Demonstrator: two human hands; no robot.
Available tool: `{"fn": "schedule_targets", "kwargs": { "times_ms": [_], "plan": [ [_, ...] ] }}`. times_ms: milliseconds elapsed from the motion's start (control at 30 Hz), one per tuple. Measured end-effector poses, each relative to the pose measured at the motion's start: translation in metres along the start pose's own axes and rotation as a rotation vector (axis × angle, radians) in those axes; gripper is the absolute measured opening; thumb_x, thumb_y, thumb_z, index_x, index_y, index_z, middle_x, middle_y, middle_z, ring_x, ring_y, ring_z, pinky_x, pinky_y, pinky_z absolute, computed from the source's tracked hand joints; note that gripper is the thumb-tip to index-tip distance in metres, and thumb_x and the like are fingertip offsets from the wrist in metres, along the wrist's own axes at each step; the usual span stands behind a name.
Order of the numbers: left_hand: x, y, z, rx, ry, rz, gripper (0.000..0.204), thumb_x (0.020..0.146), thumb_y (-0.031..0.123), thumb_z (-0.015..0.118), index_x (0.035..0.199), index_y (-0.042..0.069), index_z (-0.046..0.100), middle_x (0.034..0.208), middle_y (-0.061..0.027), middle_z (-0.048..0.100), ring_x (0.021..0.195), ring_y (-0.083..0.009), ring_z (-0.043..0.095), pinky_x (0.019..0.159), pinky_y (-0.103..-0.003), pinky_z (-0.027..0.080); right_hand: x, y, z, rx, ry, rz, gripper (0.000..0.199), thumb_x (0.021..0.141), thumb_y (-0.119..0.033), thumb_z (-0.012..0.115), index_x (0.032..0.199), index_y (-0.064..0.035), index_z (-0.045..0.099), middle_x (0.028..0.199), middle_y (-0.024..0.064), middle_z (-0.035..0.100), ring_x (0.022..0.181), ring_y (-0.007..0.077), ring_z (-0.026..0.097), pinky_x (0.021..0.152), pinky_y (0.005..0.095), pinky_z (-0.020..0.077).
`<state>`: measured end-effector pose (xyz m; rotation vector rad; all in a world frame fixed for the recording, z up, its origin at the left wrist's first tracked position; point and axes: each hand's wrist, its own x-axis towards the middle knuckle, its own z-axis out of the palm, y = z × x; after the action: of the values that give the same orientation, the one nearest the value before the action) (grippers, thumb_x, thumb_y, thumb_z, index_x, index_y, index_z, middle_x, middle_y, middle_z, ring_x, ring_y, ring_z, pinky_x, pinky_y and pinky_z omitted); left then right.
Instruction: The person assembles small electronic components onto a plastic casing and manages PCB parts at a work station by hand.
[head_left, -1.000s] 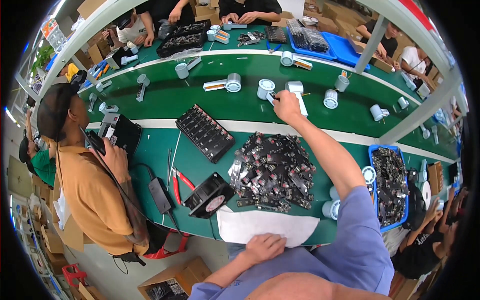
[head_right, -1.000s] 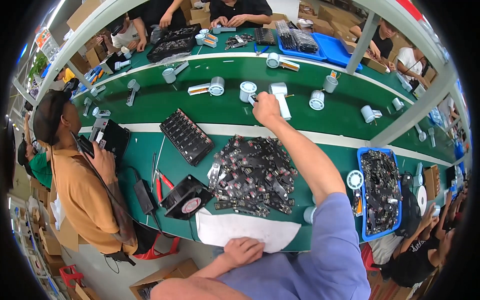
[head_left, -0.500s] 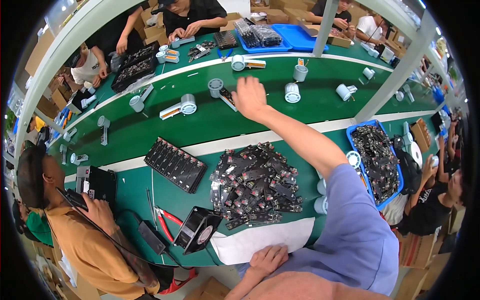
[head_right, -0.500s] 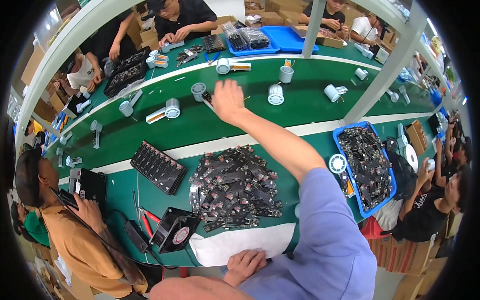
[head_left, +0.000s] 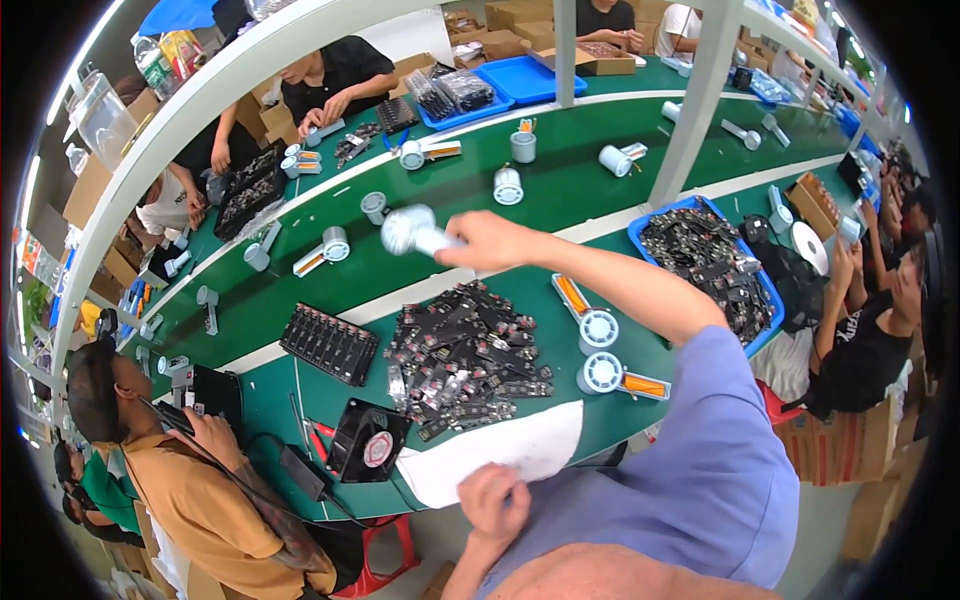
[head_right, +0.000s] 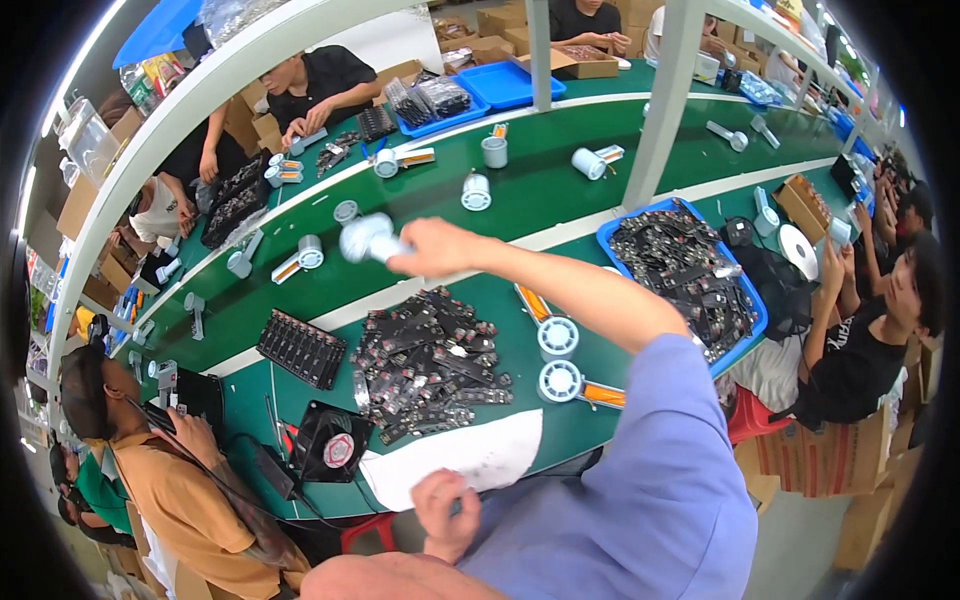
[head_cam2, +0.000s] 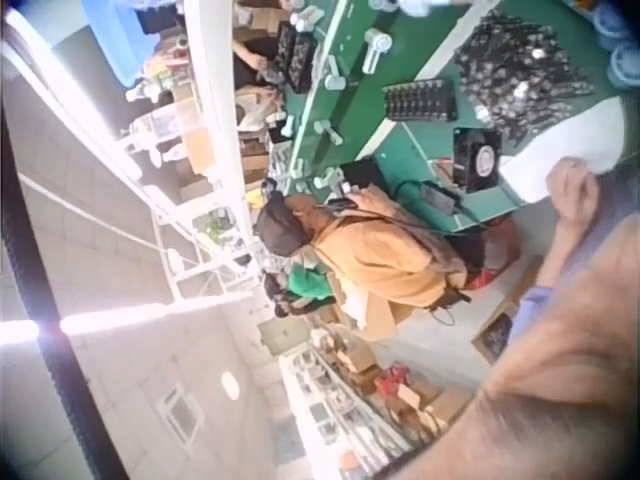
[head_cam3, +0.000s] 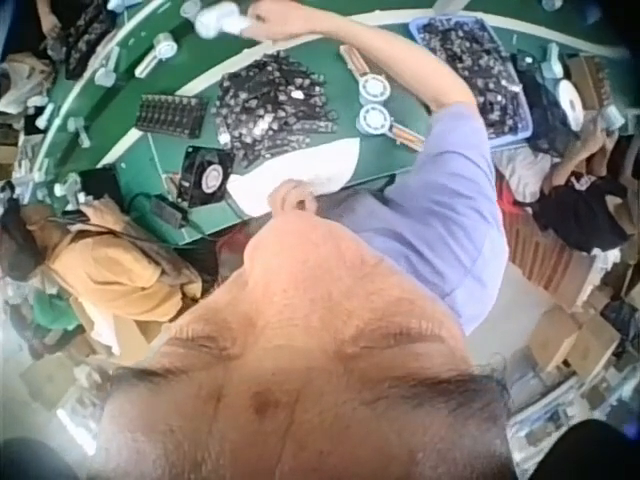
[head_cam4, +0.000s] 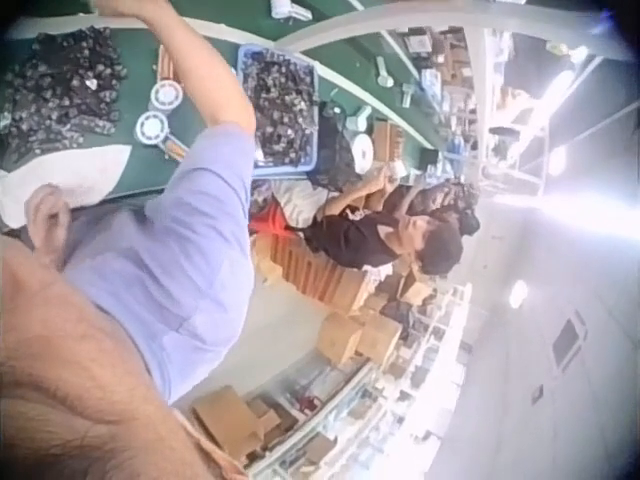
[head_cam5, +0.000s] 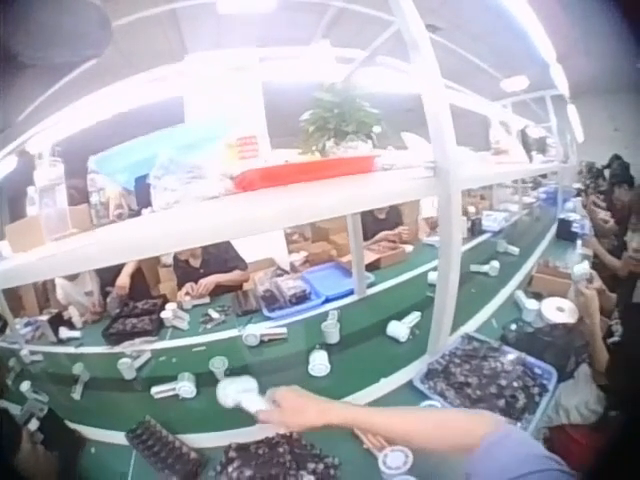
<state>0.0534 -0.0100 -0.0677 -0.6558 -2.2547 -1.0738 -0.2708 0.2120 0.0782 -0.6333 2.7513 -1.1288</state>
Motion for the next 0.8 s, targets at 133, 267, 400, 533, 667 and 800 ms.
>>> {"fn": "schedule_targets", "kwargs": {
  "times_ms": [133, 267, 400, 533, 667, 800],
  "plan": [
    [0.053, 0.004, -0.015, 0.0, 0.197, -0.07, 0.092, 0.08, 0.019, 0.087, 0.153, 0.004, 0.034, 0.151, -0.0273, 0.041, 0.14, -0.0429, 0.042, 0.11, -0.051, 0.043, -0.113, -0.046, 0.007, 0.069, -0.362, -0.313, 0.046, 0.09, -0.041, 0.069, 0.101, 0.0043, 0.069, 0.09, 0.0249, 0.072, 0.087, 0.0413, 0.072, 0.08, 0.0489, 0.0571],
    [0.074, -0.012, -0.034, 0.034, -0.019, 0.146, 0.094, 0.074, 0.012, 0.092, 0.151, 0.005, 0.039, 0.146, -0.0243, 0.048, 0.134, -0.0445, 0.051, 0.111, -0.054, 0.044, -0.175, -0.053, 0.039, 0.15, -0.63, -0.475, 0.04, 0.099, -0.037, 0.066, 0.106, 0.0032, 0.067, 0.099, 0.0229, 0.069, 0.096, 0.0388, 0.069, 0.086, 0.0472, 0.0544],
    [0.05, -0.017, -0.028, 0.015, -0.048, 0.033, 0.08, 0.068, 0.01, 0.096, 0.137, 0.006, 0.056, 0.13, -0.0206, 0.058, 0.115, -0.0414, 0.063, 0.1, -0.05, 0.054, -0.113, -0.017, 0.018, 0.132, -0.473, -0.29, 0.052, 0.102, -0.048, 0.062, 0.086, 0.0007, 0.071, 0.088, 0.0209, 0.072, 0.082, 0.032, 0.07, 0.075, 0.0441, 0.055],
    [0.027, -0.021, 0.0, -0.041, -0.186, -0.041, 0.075, 0.066, 0.006, 0.096, 0.132, 0.004, 0.06, 0.123, -0.0194, 0.062, 0.113, -0.0373, 0.063, 0.098, -0.046, 0.053, 0.008, 0.093, 0.003, -0.233, 0.343, 0.292, 0.073, 0.091, -0.048, 0.075, 0.139, -0.0001, 0.049, 0.128, 0.0327, 0.057, 0.12, 0.0468, 0.061, 0.099, 0.0532, 0.0524],
    [0.014, -0.027, 0.011, -0.098, -0.191, -0.087, 0.074, 0.068, 0.006, 0.095, 0.133, 0.003, 0.059, 0.123, -0.0207, 0.061, 0.111, -0.0389, 0.063, 0.097, -0.046, 0.052, 0.071, 0.141, 0.017, -0.325, 0.397, 0.612, 0.086, 0.089, -0.051, 0.08, 0.148, -0.0047, 0.037, 0.141, 0.0302, 0.049, 0.125, 0.0442, 0.06, 0.104, 0.0547, 0.0509],
    [0.014, -0.024, 0.008, -0.085, -0.218, -0.1, 0.076, 0.069, 0.007, 0.095, 0.135, 0.003, 0.056, 0.126, -0.0227, 0.058, 0.112, -0.0412, 0.062, 0.099, -0.048, 0.051, 0.099, 0.169, 0.027, -0.383, 0.575, 0.533, 0.069, 0.087, -0.027, 0.079, 0.142, -0.006, 0.045, 0.131, 0.0316, 0.053, 0.117, 0.0441, 0.064, 0.094, 0.0474, 0.0588]
  ]
}}
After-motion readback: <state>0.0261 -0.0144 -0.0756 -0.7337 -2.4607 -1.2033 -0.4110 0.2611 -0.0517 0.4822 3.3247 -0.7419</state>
